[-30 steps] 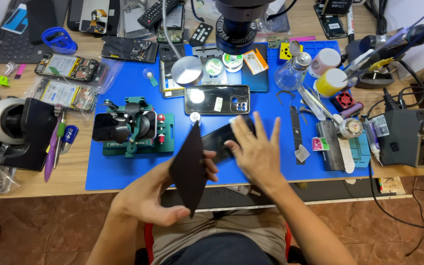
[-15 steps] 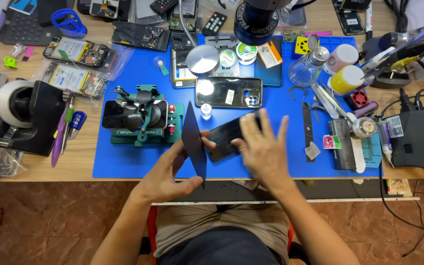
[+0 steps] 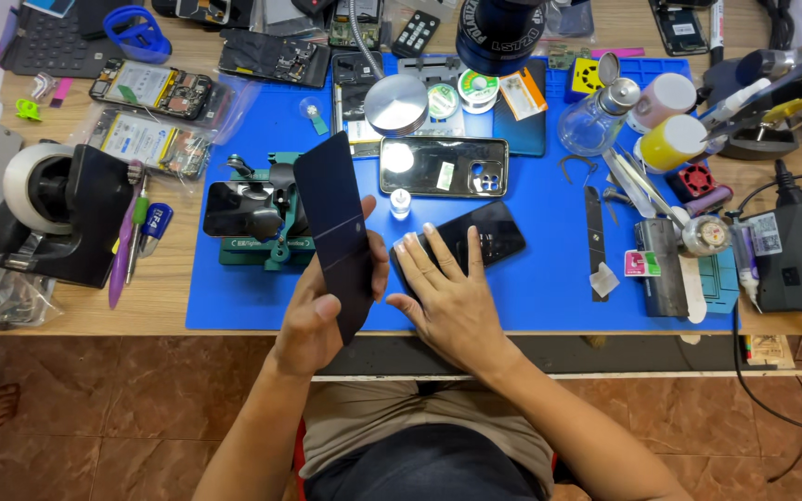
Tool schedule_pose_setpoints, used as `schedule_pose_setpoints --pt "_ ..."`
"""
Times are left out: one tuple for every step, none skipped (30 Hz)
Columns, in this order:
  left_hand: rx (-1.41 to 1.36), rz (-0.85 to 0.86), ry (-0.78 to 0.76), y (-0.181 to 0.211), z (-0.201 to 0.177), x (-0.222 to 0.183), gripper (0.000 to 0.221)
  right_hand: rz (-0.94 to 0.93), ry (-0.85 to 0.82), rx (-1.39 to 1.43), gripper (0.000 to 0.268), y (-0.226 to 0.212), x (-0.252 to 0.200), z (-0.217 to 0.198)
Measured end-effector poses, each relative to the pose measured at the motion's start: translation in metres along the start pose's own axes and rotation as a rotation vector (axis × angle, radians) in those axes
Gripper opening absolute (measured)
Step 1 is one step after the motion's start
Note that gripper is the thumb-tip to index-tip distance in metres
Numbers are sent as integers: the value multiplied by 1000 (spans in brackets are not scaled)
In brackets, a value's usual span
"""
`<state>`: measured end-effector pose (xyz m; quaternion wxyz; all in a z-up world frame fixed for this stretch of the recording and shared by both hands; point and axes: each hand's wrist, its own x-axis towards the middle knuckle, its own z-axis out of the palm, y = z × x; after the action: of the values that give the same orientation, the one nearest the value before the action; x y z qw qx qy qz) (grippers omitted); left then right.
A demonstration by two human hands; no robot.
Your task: The person cleans a smartphone screen with a cloth, then places the device into a green screen replacement jig. They test the phone's display and touch functionality, then secure the phone in the jig using a screwdriver.
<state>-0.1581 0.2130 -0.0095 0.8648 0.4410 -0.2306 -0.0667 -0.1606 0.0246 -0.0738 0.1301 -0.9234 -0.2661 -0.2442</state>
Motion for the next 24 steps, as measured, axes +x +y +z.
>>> schedule_pose_setpoints --pt "2 1 0 2 1 1 111 -1 2 1 61 9 1 -1" --pt "-25 -5 15 5 1 0 107 6 11 -51 60 16 3 -1" --pt "-52 -11 30 7 2 -1 102 14 21 -103 59 23 5 -2" --pt "-49 -9 34 7 0 -1 102 10 21 -99 59 16 7 -1" --pt "-31 10 41 6 -2 -1 100 2 12 -73 59 10 9 0" --pt "-22 21 38 4 -3 1 98 5 1 -56 59 4 9 -1" --pt "-27 15 33 1 -2 0 98 13 -2 -60 59 -2 8 -2" --pt "-35 12 52 -2 -2 1 99 2 7 -19 59 -8 8 -2" --pt "-44 9 72 -4 -2 2 100 -9 16 23 58 -14 9 -2" --pt "-45 7 69 -6 -1 2 100 -6 16 21 58 -11 9 -3" --pt "-47 6 69 -7 -1 3 99 -3 18 8 58 -9 8 -4" --pt "-49 5 70 -7 0 3 98 -1 19 -2 57 -8 7 -5" --pt "-50 3 69 -8 1 2 98 1 18 -3 57 -2 7 -7" --pt "-74 -4 69 -9 1 2 97 17 16 -40 57 5 7 -8" --pt "-98 -10 70 -10 1 2 95 32 14 -76 57 12 7 -10" --pt "-98 -10 68 -10 2 2 95 32 15 -77 57 23 4 -8" --pt "-91 -13 70 -11 3 2 94 55 17 -112 58 33 2 -7" --pt "-85 -19 72 -11 3 2 92 80 16 -146 60 43 -1 -6" --pt "-85 -21 71 -12 3 1 92 83 16 -146 60 50 -4 -7" --pt "-81 -24 73 -13 3 1 93 95 20 -175 59 57 -5 -9" --pt "-77 -27 75 -14 2 0 93 108 25 -205 59 63 -7 -10" --pt "-76 -28 75 -14 3 -1 93 108 25 -204 59 68 -8 -11" --pt "-69 -32 81 -15 3 -2 93 127 27 -221 59 73 -9 -12" --pt "-62 -37 85 -16 3 -3 94 146 31 -239 58 78 -10 -13"
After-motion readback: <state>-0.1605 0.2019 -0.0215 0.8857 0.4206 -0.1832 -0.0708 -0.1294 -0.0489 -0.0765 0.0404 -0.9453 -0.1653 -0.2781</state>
